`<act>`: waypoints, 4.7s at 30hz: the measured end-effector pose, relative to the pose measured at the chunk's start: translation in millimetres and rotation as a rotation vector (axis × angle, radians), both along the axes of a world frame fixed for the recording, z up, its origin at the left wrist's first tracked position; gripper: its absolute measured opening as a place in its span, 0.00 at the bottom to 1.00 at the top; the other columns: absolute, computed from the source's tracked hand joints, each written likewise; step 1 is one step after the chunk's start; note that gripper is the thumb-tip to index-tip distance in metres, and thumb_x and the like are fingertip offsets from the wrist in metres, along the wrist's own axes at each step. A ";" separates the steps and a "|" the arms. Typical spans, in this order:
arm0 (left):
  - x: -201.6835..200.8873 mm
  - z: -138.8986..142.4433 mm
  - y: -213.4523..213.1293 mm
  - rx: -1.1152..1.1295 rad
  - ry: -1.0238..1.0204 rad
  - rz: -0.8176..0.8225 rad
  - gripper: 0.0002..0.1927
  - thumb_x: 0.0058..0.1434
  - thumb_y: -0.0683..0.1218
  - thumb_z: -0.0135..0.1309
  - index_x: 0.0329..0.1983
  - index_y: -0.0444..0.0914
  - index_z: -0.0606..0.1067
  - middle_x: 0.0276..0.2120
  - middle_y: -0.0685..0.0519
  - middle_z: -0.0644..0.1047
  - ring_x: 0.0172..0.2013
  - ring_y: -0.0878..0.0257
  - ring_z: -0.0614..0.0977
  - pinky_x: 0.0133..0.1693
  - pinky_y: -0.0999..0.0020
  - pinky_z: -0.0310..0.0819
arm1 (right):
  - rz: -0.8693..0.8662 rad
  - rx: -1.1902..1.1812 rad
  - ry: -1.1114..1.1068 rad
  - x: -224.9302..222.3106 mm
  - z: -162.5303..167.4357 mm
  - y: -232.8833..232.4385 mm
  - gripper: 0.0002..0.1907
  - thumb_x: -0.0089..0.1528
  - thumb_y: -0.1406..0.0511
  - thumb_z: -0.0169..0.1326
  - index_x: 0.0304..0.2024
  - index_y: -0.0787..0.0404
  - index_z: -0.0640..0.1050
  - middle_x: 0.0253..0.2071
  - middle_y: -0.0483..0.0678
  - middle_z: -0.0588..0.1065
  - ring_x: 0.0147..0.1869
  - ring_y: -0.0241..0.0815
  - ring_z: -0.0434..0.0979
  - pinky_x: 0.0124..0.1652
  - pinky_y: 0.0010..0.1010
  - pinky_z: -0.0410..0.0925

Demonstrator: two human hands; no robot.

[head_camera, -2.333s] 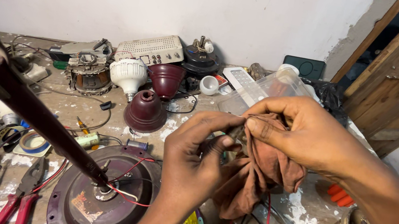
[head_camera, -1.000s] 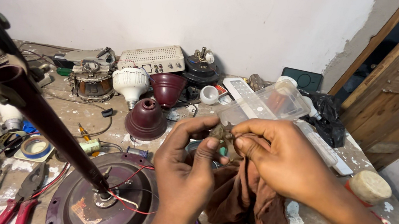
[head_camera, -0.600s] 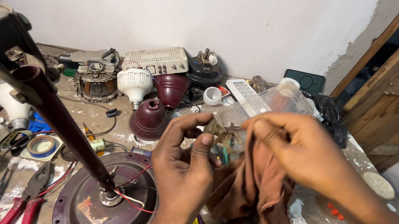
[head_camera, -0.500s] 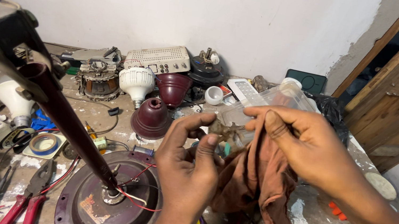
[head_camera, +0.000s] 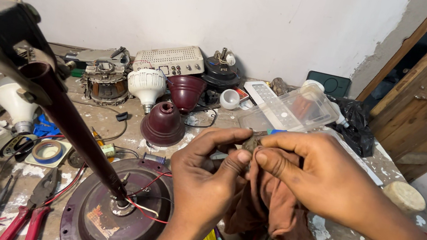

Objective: The person repairs a pedestal fan at a cluttered workbench. They bend and fit a metal bracket onto the fan's tube, thread a bolt through the bracket by hand, wipe parts with a cloth, and use a screwdriver to tighten a screw on the fan base.

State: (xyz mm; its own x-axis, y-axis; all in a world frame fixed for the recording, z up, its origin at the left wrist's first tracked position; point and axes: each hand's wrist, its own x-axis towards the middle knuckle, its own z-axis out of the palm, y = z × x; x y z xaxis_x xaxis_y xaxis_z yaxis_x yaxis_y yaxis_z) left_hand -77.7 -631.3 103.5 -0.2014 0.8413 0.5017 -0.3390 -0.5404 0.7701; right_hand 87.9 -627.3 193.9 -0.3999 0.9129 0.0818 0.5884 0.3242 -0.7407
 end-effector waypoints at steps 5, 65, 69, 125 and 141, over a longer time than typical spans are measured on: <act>0.0 3.0 -2.3 -0.040 0.071 -0.027 0.12 0.57 0.37 0.63 0.45 0.32 0.83 0.36 0.53 0.80 0.35 0.70 0.81 0.30 0.76 0.80 | -0.030 0.051 -0.197 3.4 0.5 -7.4 0.15 0.64 0.62 0.55 0.49 0.65 0.83 0.34 0.46 0.82 0.38 0.31 0.75 0.39 0.28 0.74; -3.8 3.7 -9.8 0.308 0.213 0.249 0.22 0.56 0.23 0.48 0.50 0.33 0.78 0.49 0.47 0.81 0.49 0.62 0.85 0.48 0.71 0.84 | -0.006 -0.205 0.478 12.2 -20.5 3.1 0.25 0.58 0.67 0.61 0.58 0.70 0.76 0.44 0.48 0.79 0.47 0.33 0.78 0.46 0.24 0.72; -5.0 5.6 -6.2 0.274 0.228 0.350 0.21 0.58 0.24 0.51 0.49 0.34 0.78 0.47 0.47 0.81 0.48 0.63 0.84 0.47 0.71 0.82 | -0.147 -0.166 0.538 20.3 -8.1 -5.7 0.27 0.57 0.72 0.59 0.59 0.70 0.72 0.42 0.50 0.77 0.45 0.38 0.79 0.45 0.27 0.74; -4.1 -3.4 -2.0 0.182 0.212 0.077 0.10 0.62 0.32 0.56 0.46 0.33 0.81 0.43 0.50 0.83 0.45 0.63 0.84 0.49 0.71 0.78 | 0.150 0.248 0.240 -6.9 -6.3 -6.2 0.22 0.63 0.65 0.58 0.58 0.66 0.78 0.46 0.48 0.81 0.45 0.34 0.80 0.45 0.24 0.74; -5.4 -4.6 3.4 0.131 0.163 0.036 0.11 0.61 0.33 0.57 0.46 0.32 0.81 0.43 0.50 0.83 0.46 0.63 0.83 0.51 0.71 0.75 | -0.032 0.014 0.506 2.9 -22.2 2.9 0.20 0.67 0.63 0.52 0.56 0.72 0.80 0.44 0.51 0.83 0.47 0.32 0.79 0.49 0.22 0.73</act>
State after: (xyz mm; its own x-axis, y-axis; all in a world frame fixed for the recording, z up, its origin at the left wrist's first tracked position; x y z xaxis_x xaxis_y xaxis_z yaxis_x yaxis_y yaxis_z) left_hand -83.1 -627.9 98.9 -0.1379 0.7606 0.6344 -0.1941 -0.6488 0.7358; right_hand 90.8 -624.4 171.8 -0.2788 0.9214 0.2707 0.1669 0.3241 -0.9312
